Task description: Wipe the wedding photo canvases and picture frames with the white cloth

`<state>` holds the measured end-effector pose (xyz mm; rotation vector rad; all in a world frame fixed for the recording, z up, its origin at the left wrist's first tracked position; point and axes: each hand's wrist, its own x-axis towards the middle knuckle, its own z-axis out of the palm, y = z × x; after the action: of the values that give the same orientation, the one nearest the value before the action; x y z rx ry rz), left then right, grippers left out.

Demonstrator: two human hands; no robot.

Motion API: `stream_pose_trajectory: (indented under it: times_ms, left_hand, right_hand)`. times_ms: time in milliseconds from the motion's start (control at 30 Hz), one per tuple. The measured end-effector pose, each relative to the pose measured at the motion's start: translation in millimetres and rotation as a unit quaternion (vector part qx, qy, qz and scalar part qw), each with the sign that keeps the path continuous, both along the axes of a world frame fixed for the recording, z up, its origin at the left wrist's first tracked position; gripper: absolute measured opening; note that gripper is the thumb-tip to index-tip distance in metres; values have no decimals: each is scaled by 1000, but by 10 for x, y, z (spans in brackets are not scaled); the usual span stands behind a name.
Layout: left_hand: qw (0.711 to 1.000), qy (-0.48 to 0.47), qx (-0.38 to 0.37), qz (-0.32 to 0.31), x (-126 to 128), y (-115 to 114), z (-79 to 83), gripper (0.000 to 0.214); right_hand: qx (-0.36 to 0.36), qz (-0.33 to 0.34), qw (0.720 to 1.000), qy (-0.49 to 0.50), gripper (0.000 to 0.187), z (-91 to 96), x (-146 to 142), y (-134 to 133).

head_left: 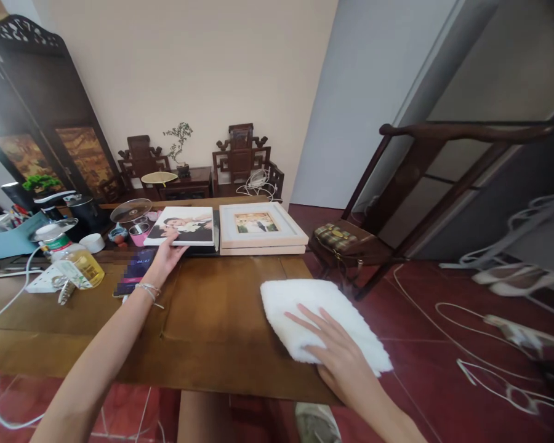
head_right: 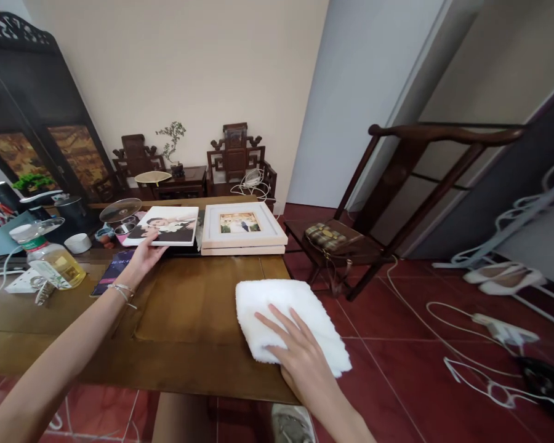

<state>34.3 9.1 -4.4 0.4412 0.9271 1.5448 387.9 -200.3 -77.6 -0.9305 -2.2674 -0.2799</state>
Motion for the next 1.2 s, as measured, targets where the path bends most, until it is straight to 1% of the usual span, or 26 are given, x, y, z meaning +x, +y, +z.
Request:
stream_pose_trajectory:
  times_ms: [133,300,433,600,667,800,900,1000,1200]
  left_hand:
    - [1000,-4,-14,-4,83,59,-127,21]
    - [1000,-7,-19,0,148,122,-239,26]
    - [1000,-4,-17,-2,149,140,-288,29]
    - [1000,21,5,-10,146,100,-307,27]
    - [999,39,6,-1,167,76,-330,24]
    - [994,92,2,52,246,42,-407,15]
    - [987,140,-15,80,293,33,-447,12]
    - [977,195,-43,71,282,27,-453,14]
    - [947,301,-108,37,129,-18,-453,29]
  right_hand:
    - [-13,0,1000,1,39,27,7,-9]
    - [-26,11,999,18,36,15,24,-12]
    - [-37,10,999,24,34,7,26,-14]
    - [-43,13,998,32,35,5,25,-19]
    - [-51,11,998,36,36,8,25,-22]
    - [-58,7,998,33,36,19,24,-26]
    - [-51,10,998,28,36,20,25,-26]
    - [-53,14,998,25,36,13,25,-26]
    - [-60,12,997,35,38,7,16,-27]
